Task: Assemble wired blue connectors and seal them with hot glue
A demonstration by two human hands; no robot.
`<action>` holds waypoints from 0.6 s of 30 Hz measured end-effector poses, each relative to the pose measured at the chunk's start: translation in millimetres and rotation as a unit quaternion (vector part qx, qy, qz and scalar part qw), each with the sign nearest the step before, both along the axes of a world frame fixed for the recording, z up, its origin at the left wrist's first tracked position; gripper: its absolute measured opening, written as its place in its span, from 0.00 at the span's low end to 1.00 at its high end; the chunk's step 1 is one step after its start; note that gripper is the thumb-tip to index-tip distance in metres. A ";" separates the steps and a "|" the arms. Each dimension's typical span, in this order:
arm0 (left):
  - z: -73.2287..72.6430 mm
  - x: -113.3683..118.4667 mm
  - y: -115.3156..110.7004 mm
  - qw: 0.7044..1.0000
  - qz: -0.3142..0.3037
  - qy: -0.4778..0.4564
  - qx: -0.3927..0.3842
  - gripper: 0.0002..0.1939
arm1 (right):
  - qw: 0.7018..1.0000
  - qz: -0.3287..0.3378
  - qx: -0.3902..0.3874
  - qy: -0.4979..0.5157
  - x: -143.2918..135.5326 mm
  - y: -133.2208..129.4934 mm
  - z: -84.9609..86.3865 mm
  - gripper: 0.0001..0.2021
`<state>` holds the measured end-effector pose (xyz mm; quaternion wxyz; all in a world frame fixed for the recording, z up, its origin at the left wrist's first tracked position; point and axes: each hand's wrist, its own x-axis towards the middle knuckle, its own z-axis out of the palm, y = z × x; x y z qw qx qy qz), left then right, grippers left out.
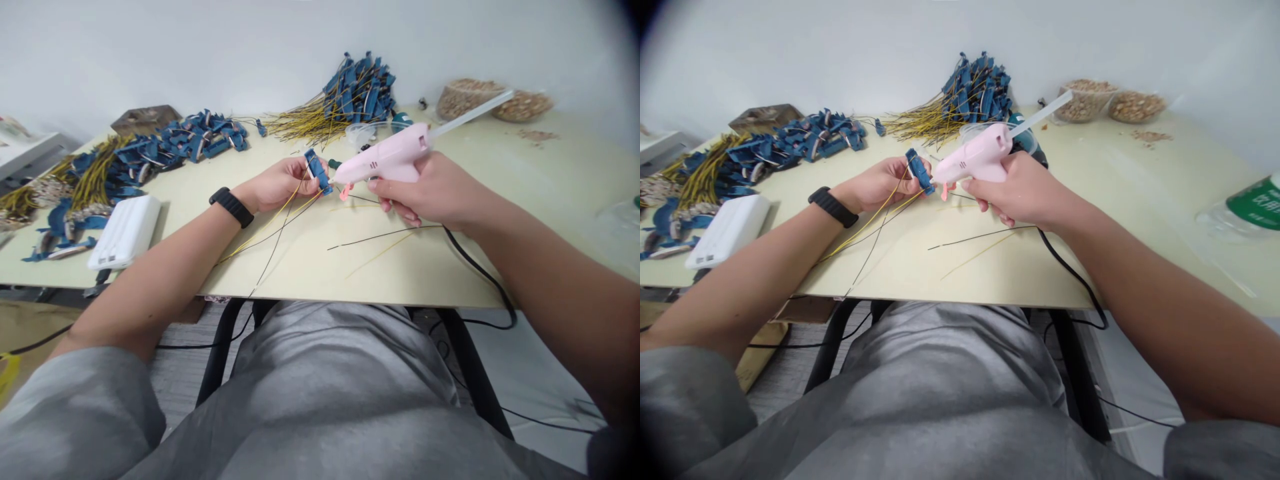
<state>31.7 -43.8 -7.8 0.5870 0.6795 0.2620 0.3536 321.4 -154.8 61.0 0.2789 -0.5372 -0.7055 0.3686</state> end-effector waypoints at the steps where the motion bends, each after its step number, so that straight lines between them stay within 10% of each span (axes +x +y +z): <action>1: 0.6 0.2 -0.2 1.000 -0.014 0.012 0.014 0.16 | 1.000 0.000 0.001 -0.001 0.0 0.2 -0.4 0.25; 18: 4.9 5.4 -4.5 0.999 -0.004 0.025 0.044 0.10 | 1.000 -0.019 -0.007 0.018 -3.3 -4.1 3.9 0.20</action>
